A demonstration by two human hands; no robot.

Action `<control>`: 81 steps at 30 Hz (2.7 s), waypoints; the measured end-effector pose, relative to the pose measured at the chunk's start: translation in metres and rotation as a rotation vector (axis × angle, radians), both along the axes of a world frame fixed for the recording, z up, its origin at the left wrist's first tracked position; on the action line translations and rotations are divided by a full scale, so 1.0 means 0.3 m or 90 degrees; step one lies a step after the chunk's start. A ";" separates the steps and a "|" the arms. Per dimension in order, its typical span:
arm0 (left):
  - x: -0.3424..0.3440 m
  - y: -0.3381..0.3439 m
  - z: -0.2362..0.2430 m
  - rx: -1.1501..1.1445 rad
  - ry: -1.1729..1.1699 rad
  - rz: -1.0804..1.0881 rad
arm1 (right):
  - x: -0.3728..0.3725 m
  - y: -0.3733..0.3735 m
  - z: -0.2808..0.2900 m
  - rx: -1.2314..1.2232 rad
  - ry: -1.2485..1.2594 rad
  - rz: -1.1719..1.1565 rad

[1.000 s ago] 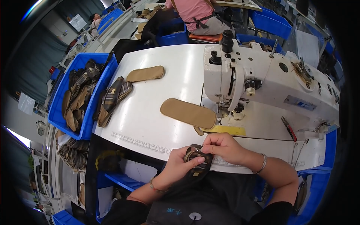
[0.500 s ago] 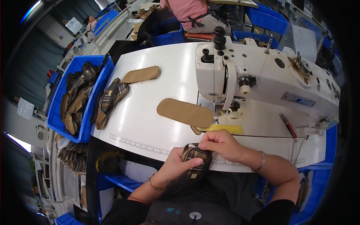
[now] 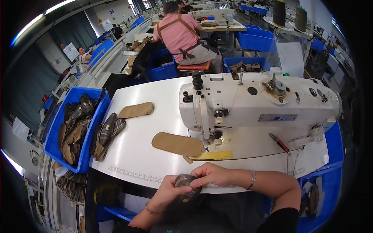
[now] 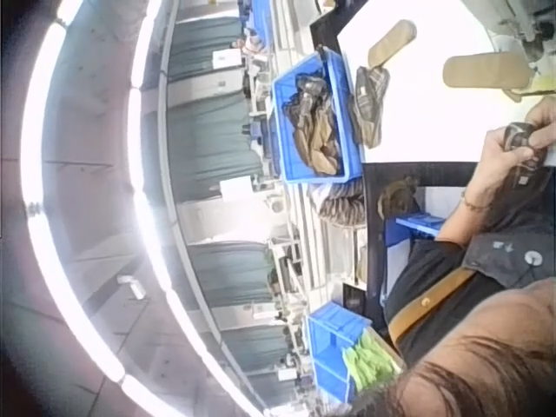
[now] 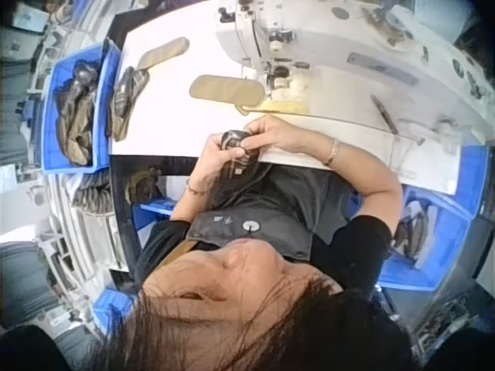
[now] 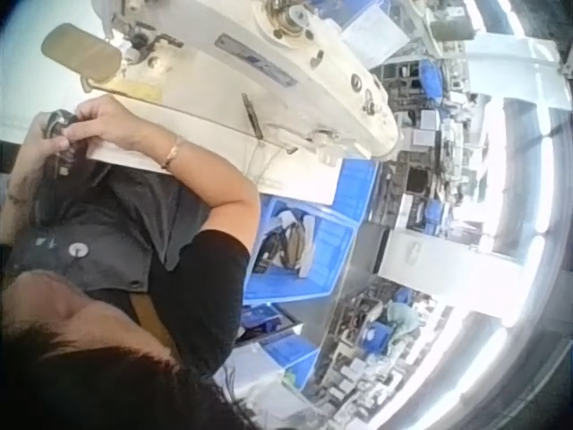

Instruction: Sewing fabric pieces to a sole using an industrial sewing machine.

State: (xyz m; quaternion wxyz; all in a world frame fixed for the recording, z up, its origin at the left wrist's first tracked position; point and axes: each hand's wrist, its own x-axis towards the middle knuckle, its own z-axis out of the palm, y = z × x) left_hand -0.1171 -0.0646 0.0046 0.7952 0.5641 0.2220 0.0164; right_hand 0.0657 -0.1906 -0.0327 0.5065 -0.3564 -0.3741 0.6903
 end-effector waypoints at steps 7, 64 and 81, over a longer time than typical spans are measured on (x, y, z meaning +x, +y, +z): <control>-0.015 0.037 -0.066 -0.132 -0.041 -0.113 | 0.009 -0.005 0.054 0.028 0.009 0.067; -0.053 0.021 0.035 0.386 -0.027 0.066 | -0.034 -0.019 0.063 0.138 -0.338 -0.037; 0.508 0.296 0.018 0.952 -0.078 -0.396 | 0.039 0.017 0.032 0.237 -1.220 -0.301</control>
